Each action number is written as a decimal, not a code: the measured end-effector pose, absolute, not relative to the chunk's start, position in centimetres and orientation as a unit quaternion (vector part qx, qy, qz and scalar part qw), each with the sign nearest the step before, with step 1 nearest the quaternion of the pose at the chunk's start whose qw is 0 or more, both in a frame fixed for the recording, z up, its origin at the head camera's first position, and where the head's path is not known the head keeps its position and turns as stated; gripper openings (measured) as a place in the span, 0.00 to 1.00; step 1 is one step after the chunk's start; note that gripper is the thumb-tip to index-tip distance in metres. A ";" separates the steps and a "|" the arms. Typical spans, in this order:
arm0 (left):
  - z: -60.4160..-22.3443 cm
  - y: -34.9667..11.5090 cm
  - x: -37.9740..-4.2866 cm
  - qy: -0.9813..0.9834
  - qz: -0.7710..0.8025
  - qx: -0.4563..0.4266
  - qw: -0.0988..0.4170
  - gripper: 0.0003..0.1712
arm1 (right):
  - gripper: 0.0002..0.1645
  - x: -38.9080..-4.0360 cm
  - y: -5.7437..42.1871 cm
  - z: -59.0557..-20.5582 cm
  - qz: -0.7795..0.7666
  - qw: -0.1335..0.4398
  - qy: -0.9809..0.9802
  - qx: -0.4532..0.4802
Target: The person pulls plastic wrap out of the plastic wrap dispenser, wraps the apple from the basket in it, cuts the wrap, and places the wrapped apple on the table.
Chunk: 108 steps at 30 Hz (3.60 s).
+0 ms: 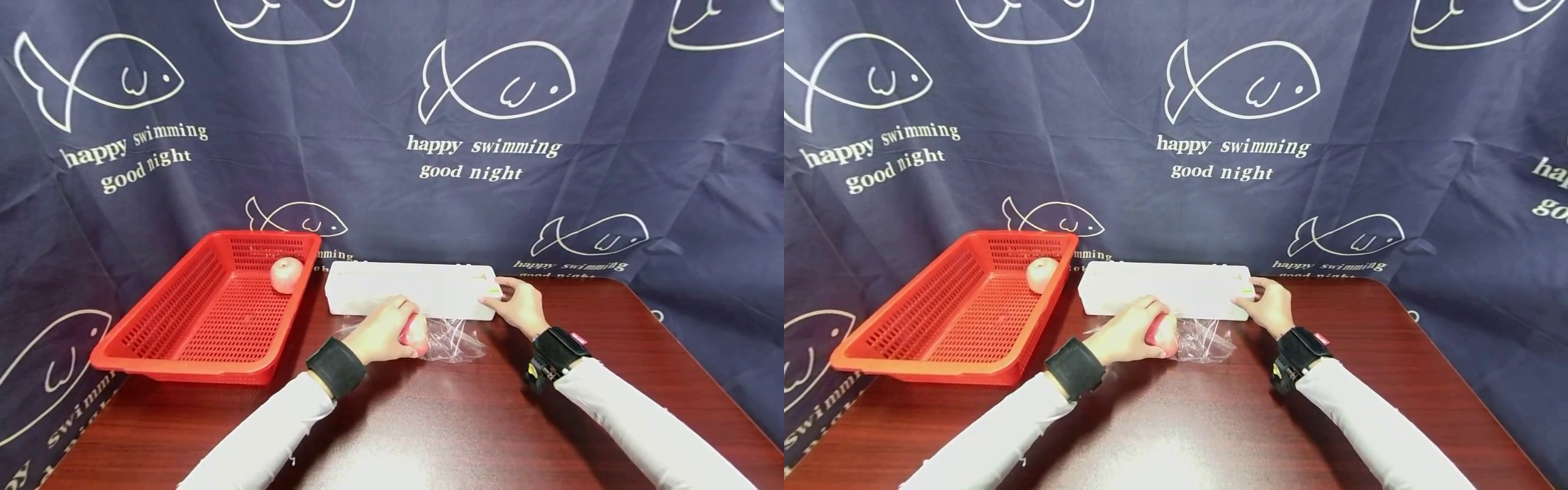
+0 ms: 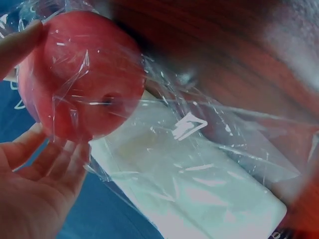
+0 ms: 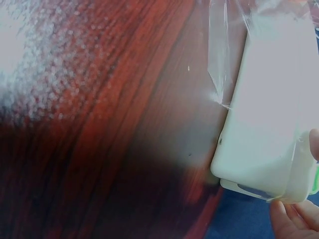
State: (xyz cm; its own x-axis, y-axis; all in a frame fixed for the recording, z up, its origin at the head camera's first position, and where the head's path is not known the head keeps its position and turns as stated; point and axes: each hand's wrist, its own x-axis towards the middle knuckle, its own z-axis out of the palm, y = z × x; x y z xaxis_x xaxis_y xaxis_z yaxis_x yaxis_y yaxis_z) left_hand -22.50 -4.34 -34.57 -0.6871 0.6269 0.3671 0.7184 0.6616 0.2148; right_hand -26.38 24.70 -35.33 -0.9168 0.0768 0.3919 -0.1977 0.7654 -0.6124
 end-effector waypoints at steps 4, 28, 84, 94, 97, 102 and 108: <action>-34.3 -4.4 -22.7 -0.902 -0.185 -0.374 0.109 0.36 | 0.32 -26.3 24.7 -35.4 0.339 0.198 -0.919 0.030; -34.2 -4.4 -23.3 -0.921 -0.190 -0.333 0.074 0.35 | 0.33 -26.1 24.6 -35.6 0.326 0.210 -0.921 0.033; -33.8 -4.0 -21.7 -0.919 -0.135 -0.345 0.137 0.24 | 0.33 -25.8 24.3 -35.1 0.325 0.209 -0.922 0.034; -34.1 -4.0 -21.0 -0.914 -0.139 -0.352 0.144 0.27 | 0.33 -25.9 24.5 -35.3 0.333 0.207 -0.919 0.033; -33.9 -4.1 -21.1 -0.913 -0.147 -0.355 0.141 0.28 | 0.33 -25.9 24.5 -35.3 0.330 0.207 -0.920 0.033; -31.8 -3.2 -22.0 -0.916 -0.177 -0.344 0.106 0.29 | 0.33 -25.8 24.5 -35.1 0.330 0.205 -0.921 0.036; -28.0 0.6 -25.3 -0.918 -0.135 -0.359 0.097 0.18 | 0.32 -25.9 24.5 -35.3 0.329 0.212 -0.920 0.035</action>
